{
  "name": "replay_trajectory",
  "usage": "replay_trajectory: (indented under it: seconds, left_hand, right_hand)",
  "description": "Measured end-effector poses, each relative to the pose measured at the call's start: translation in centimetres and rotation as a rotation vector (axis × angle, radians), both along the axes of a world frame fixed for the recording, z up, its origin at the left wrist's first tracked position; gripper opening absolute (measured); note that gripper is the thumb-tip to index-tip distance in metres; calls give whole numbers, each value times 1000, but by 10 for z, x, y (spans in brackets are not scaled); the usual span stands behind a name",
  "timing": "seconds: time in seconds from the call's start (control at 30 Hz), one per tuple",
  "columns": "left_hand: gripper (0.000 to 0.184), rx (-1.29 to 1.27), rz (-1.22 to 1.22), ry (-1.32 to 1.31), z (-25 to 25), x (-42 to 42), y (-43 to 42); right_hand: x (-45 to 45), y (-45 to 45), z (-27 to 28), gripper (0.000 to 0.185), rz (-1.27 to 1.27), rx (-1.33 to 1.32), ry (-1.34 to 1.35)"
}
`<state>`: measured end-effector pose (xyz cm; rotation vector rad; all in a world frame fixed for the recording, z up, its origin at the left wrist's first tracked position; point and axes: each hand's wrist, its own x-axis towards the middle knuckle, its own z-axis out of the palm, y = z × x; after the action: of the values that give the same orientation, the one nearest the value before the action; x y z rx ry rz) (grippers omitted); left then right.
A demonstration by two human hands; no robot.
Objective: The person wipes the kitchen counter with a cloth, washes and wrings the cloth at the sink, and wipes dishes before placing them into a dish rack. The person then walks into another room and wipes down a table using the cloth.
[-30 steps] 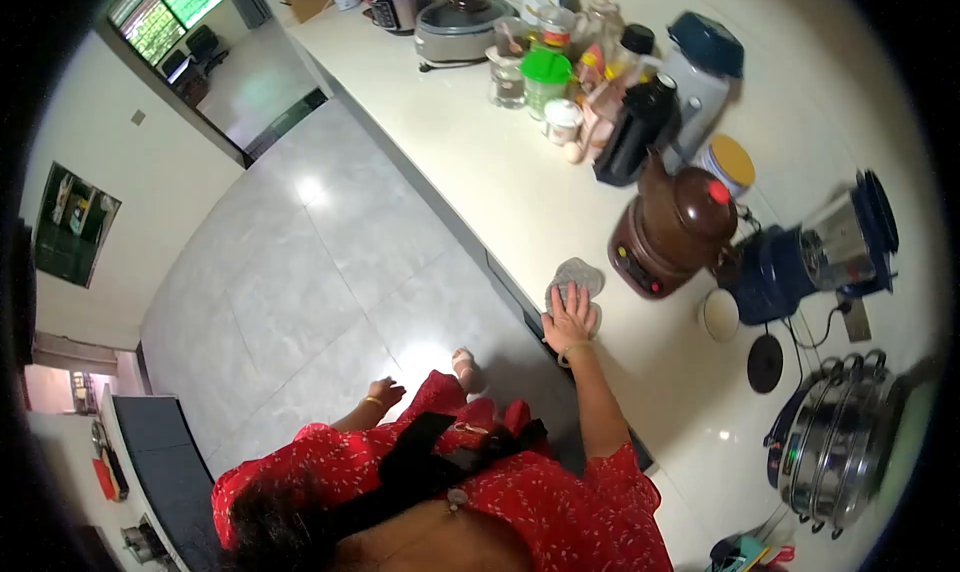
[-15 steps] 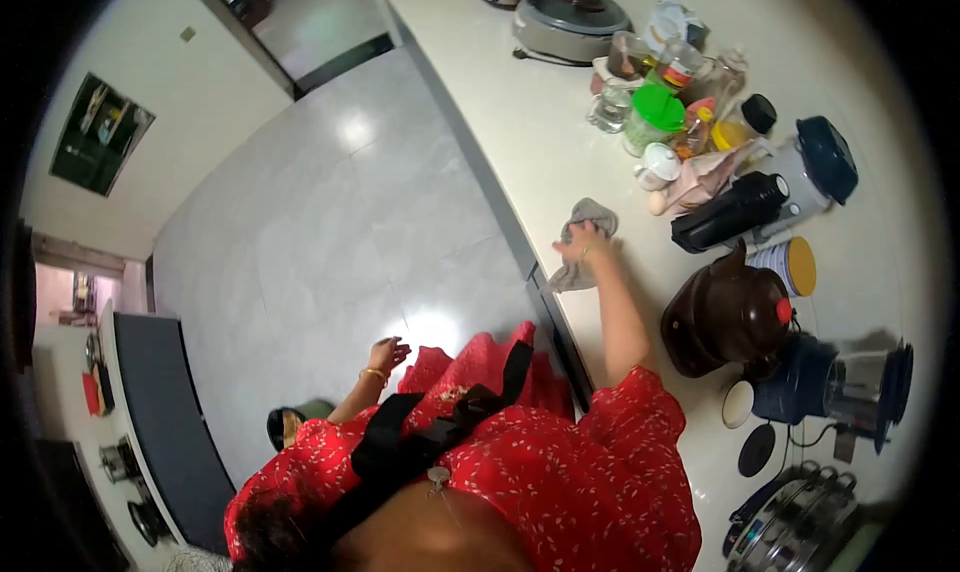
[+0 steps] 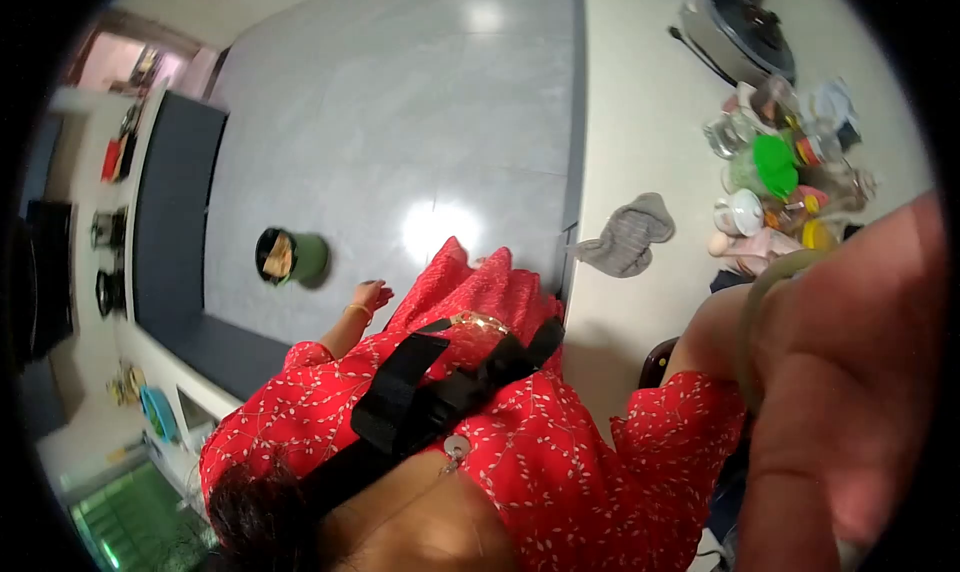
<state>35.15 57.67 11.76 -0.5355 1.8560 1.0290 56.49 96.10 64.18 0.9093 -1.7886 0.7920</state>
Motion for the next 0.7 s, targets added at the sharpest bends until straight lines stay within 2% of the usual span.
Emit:
replay_trajectory:
  seconds: [0.13, 0.37, 0.4, 0.5, 0.57, 0.6, 0.67, 0.7]
  left_hand:
    - [28, 10, 18, 84, 3, 33, -30]
    - [24, -29, 310, 110, 9, 78, -85]
    - [23, -58, 276, 45, 11, 83, -95]
    - [21, -25, 408, 137, -21, 107, -101]
    - [17, -9, 413, 90, -44, 117, -118]
    - [16, 42, 408, 72, -70, 125, -137]
    - [16, 175, 516, 223, -86, 155, -150]
    - [18, 88, 528, 241, -87, 164, -150]
  right_hand:
    - [-12, -10, 11, 38, 243, 41, 8]
    - [-25, -34, 26, 36, 477, 83, 28]
    - [-24, -40, 26, 35, 507, 96, 38]
    - [-24, -21, 12, 34, 549, 64, 34]
    - [-28, -15, 12, 34, 575, 52, 24]
    - [-33, -12, 12, 33, 589, 42, 11]
    - [-41, -5, 15, 33, 610, 9, -19]
    - [-46, -4, 15, 32, 616, -10, -28]
